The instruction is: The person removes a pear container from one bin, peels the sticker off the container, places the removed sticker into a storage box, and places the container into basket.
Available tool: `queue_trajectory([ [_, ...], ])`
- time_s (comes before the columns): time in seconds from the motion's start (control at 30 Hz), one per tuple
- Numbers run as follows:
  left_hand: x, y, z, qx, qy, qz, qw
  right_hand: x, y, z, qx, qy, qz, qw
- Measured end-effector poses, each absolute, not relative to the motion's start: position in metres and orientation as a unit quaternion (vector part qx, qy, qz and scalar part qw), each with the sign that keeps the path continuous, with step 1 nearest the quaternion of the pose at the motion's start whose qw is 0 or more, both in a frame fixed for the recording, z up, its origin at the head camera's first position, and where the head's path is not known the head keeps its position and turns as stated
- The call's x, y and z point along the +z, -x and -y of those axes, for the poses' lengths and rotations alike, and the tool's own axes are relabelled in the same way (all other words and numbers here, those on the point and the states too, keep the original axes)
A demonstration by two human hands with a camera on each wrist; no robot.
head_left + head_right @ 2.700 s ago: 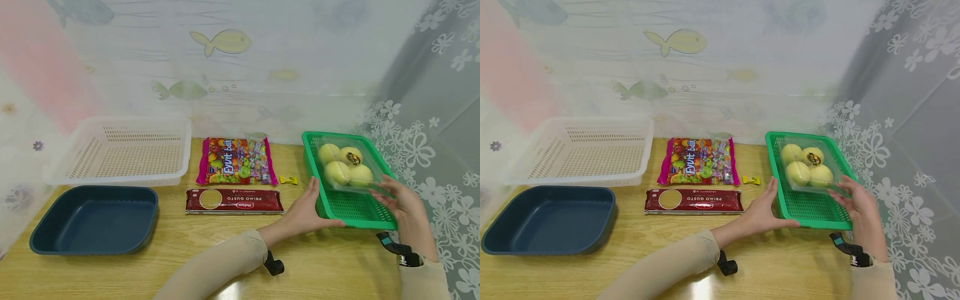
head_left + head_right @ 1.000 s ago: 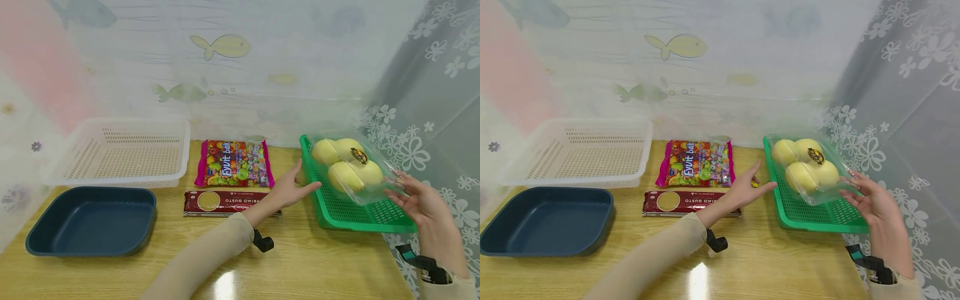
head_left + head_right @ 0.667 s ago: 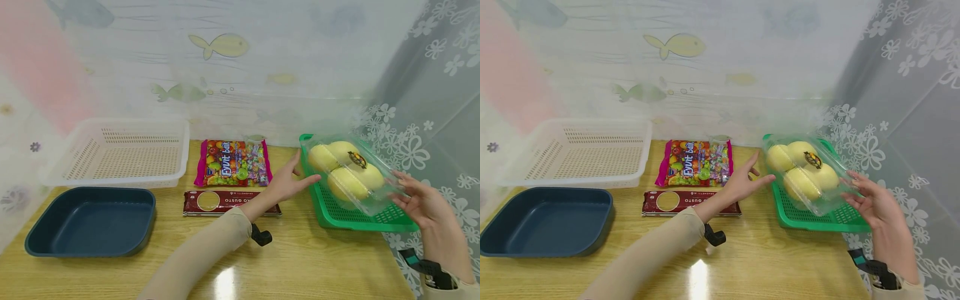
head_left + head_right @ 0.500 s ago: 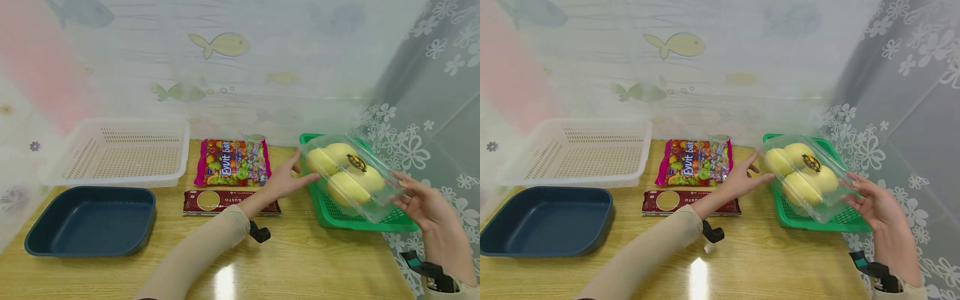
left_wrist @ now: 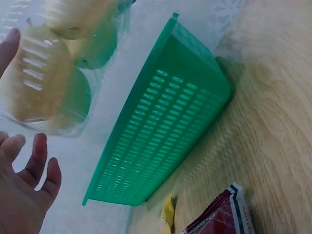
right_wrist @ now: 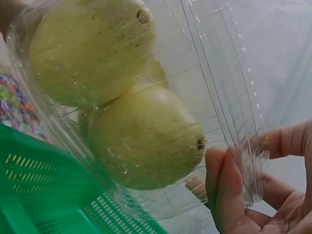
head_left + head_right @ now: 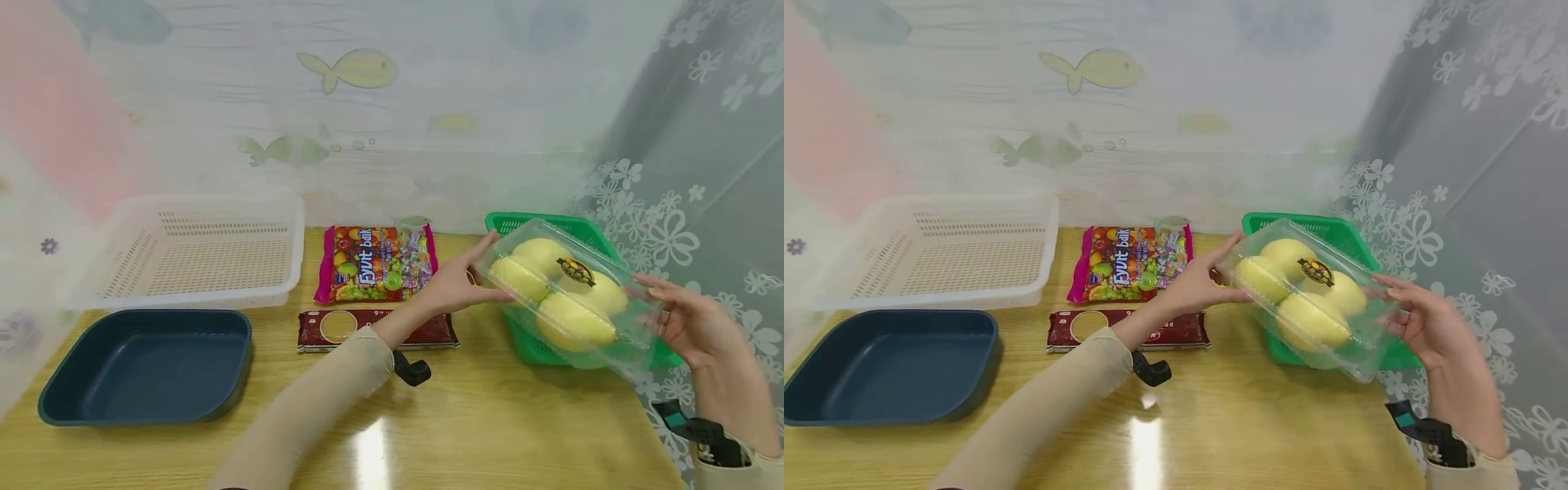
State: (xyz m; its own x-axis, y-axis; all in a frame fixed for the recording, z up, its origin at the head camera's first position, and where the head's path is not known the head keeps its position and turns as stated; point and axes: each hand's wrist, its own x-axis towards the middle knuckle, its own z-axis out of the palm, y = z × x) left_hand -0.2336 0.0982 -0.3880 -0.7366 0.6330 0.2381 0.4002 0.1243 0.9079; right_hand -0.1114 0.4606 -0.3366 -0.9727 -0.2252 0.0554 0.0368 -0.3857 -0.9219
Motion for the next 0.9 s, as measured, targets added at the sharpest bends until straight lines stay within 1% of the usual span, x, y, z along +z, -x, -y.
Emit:
queue_trajectory([
  [0.13,-0.383,0.235,-0.095,0.515,-0.372,-0.763,0.120,-0.336,0.116,-0.461,-0.825,0.105,-0.549,0.085],
  [0.23,-0.382,0.234,-0.093,0.493,-0.382,-0.770,0.132,-0.339,0.118,-0.462,-0.816,0.113,-0.562,0.078],
  [0.4,-0.379,0.231,-0.091,0.486,-0.386,-0.770,0.144,-0.338,0.118,-0.460,-0.804,0.102,-0.581,0.072],
  [0.5,-0.379,0.230,-0.090,0.485,-0.384,-0.771,0.150,-0.335,0.119,-0.457,-0.804,0.095,-0.581,0.079],
  [0.77,-0.387,0.228,-0.086,0.504,-0.377,-0.765,0.140,-0.333,0.120,-0.451,-0.807,0.095,-0.576,0.093],
  [0.9,-0.389,0.227,-0.086,0.519,-0.363,-0.763,0.129,-0.334,0.121,-0.446,-0.816,0.081,-0.567,0.080],
])
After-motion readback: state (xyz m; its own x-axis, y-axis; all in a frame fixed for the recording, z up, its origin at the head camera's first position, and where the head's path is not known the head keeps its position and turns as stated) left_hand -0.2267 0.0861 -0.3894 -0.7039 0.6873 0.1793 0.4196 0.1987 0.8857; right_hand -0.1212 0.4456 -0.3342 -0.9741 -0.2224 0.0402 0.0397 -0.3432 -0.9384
